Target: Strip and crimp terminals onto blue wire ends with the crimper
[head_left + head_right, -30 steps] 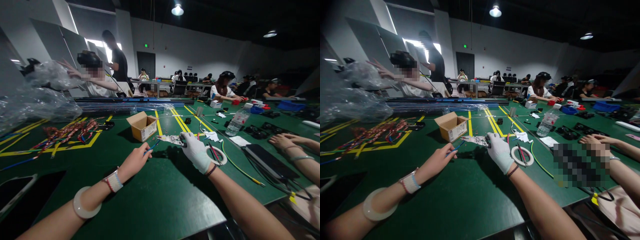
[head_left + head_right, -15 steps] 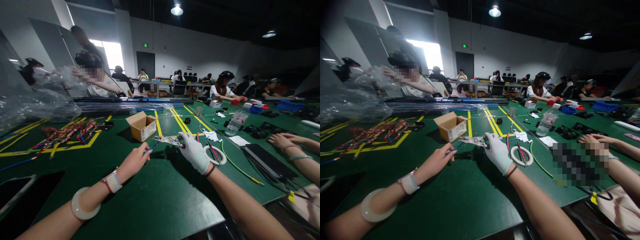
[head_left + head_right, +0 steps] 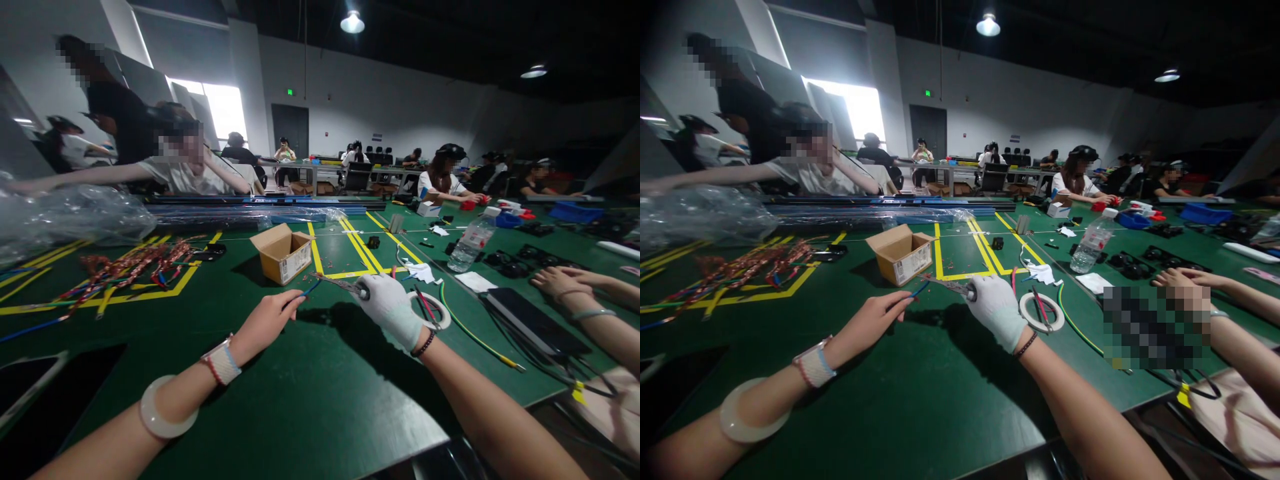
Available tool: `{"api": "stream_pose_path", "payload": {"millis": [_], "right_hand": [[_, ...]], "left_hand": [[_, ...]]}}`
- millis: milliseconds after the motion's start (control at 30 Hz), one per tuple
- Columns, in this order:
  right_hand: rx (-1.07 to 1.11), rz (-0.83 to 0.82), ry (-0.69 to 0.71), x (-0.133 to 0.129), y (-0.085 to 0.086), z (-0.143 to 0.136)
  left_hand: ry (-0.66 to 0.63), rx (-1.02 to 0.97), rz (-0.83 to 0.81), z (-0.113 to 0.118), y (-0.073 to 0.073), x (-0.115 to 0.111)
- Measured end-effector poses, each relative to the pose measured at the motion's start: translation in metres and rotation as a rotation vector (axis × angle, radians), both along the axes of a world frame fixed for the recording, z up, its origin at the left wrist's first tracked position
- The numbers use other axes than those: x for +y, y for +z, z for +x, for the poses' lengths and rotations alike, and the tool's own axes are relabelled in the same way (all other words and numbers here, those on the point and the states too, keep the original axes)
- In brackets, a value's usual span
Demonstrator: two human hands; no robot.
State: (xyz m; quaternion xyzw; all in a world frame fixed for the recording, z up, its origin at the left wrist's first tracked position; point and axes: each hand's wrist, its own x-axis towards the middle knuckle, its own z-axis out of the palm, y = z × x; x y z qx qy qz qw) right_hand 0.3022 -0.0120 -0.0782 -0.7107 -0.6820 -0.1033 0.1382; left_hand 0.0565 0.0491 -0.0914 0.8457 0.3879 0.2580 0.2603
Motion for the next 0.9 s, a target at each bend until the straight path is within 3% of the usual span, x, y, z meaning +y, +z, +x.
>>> {"api": "stream_pose_path", "payload": {"millis": [133, 233, 400, 567, 767, 900], "right_hand": [[0.179, -0.146, 0.05, -0.004, 0.004, -0.003], [0.415, -0.325, 0.162, -0.006, 0.003, -0.004], [0.927, -0.671, 0.398, -0.009, -0.002, -0.004], [1.151, -0.863, 0.496, -0.012, 0.001, -0.004], [1.228, -0.911, 0.516, -0.012, -0.001, -0.007], [1.104, -0.746, 0.471, -0.009, -0.003, -0.011]], "left_hand": [[0.001, -0.045, 0.055, -0.002, 0.003, 0.001], [-0.017, -0.077, 0.058, -0.004, 0.003, 0.002], [-0.05, -0.091, 0.096, -0.006, -0.005, 0.006], [-0.075, -0.107, 0.138, -0.007, -0.011, 0.011], [-0.078, -0.104, 0.152, -0.007, -0.008, 0.012], [-0.055, -0.078, 0.165, -0.006, -0.001, 0.009]]}}
